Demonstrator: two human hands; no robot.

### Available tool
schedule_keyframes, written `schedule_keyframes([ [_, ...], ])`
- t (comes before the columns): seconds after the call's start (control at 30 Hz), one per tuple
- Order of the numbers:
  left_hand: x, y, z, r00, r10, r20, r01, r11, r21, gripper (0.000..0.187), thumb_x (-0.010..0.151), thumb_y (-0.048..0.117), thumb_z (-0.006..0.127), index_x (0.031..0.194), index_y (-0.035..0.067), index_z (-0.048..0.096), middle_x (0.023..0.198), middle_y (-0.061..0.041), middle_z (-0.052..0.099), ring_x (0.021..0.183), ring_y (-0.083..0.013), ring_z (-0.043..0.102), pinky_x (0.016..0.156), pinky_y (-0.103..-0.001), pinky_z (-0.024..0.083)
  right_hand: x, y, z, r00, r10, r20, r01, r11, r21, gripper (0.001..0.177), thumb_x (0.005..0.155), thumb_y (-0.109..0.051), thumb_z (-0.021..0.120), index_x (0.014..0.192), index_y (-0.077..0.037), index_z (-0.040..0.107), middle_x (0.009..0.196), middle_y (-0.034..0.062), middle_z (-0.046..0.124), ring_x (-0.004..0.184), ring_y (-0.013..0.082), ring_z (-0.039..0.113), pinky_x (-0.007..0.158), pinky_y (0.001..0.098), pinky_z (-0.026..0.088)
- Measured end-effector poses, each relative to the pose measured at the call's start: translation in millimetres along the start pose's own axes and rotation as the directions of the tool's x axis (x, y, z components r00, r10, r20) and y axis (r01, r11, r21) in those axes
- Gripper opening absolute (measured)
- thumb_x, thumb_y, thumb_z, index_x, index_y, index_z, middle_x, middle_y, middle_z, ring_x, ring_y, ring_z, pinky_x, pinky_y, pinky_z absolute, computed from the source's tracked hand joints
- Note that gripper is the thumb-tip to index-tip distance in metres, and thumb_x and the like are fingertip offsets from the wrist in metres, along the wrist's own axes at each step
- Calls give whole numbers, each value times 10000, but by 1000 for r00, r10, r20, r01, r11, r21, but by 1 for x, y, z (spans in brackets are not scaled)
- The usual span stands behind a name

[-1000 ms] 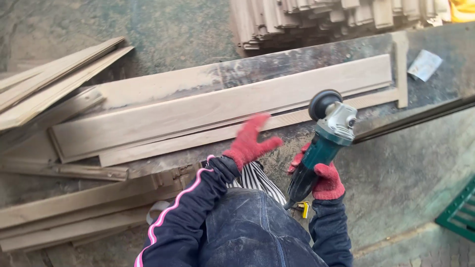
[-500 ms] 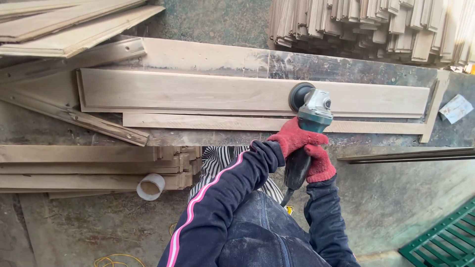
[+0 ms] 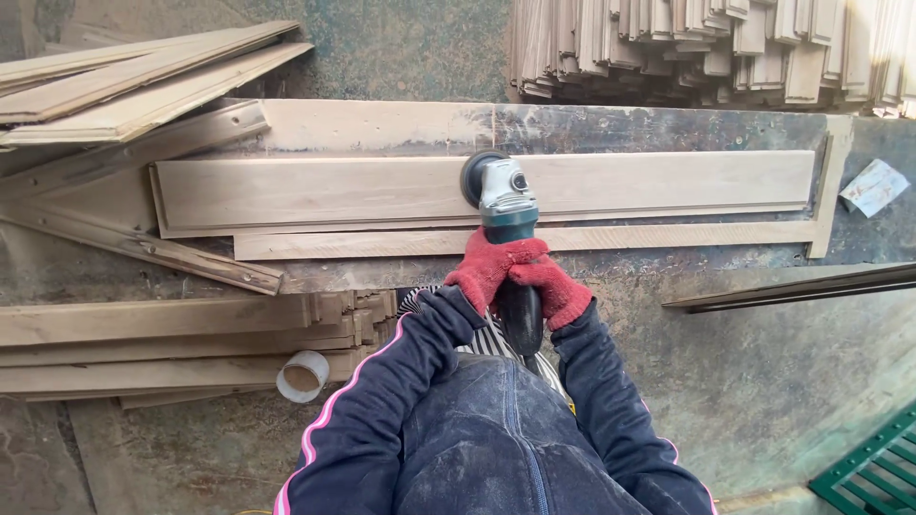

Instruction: Sanding the surface of wooden planks using an angle grinder equipped with a sanding disc.

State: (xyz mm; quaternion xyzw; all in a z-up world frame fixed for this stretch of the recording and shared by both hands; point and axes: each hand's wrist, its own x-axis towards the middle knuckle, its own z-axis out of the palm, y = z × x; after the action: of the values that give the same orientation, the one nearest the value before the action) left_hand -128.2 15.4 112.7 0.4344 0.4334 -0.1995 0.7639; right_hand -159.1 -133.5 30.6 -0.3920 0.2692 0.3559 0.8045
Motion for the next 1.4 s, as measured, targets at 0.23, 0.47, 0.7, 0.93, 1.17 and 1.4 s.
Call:
schedule_keyframes([
  [0.23, 14, -33, 67, 988, -18, 155, 5, 996, 85, 454, 566, 10, 914, 976, 46, 723, 763, -83, 716, 741, -194, 729, 672, -283, 569, -15, -17, -112, 991, -21, -134, 30, 997, 70, 314, 749, -83, 693, 1060, -66, 737, 998, 228, 752, 927, 427, 745, 903, 574, 558],
  [0.47, 12, -25, 63, 991, -1, 136, 5, 1000, -30, 504, 472, -69, 923, 912, 15, 691, 694, -99, 662, 635, -225, 700, 516, -242, 532, -1, -4, -126, 989, 15, -144, -4, 997, 72, 318, 751, -94, 684, 1061, -52, 745, 1012, 246, 746, 920, 444, 743, 878, 609, 564],
  [0.7, -5, -14, 15, 996, -26, -80, 40, 985, 169, 520, 530, 89, 960, 998, 80, 734, 814, -83, 749, 869, -241, 761, 786, -268, 564, 1, 3, -27, 997, 5, 72, 0, 998, -67, 352, 640, 12, 722, 992, 24, 735, 926, 254, 740, 905, 432, 753, 900, 553, 573],
  [0.93, 3, -31, 51, 996, 48, 72, -54, 995, 81, 418, 564, 30, 941, 927, 68, 737, 740, -102, 743, 738, -182, 749, 701, -216, 566, -25, -17, -60, 996, -11, -89, 11, 1000, 5, 332, 724, -51, 727, 1056, -61, 723, 978, 218, 744, 926, 419, 743, 928, 576, 544],
  [1.17, 2, -25, 47, 994, 40, 104, -45, 998, 52, 410, 552, -9, 909, 877, 82, 676, 689, -60, 736, 670, -155, 742, 645, -171, 538, 3, 6, -134, 993, 32, -114, -25, 998, 61, 286, 795, -116, 700, 1076, -78, 740, 1010, 208, 752, 917, 415, 746, 891, 573, 555],
  [1.4, -6, -14, -31, 990, 139, 10, -136, 979, -155, 414, 620, -54, 916, 943, -43, 658, 748, -177, 724, 644, -243, 715, 637, -341, 591, -13, -9, 58, 996, 68, 65, -57, 986, -158, 401, 627, -18, 784, 1024, -29, 722, 936, 197, 742, 917, 379, 748, 885, 540, 574],
])
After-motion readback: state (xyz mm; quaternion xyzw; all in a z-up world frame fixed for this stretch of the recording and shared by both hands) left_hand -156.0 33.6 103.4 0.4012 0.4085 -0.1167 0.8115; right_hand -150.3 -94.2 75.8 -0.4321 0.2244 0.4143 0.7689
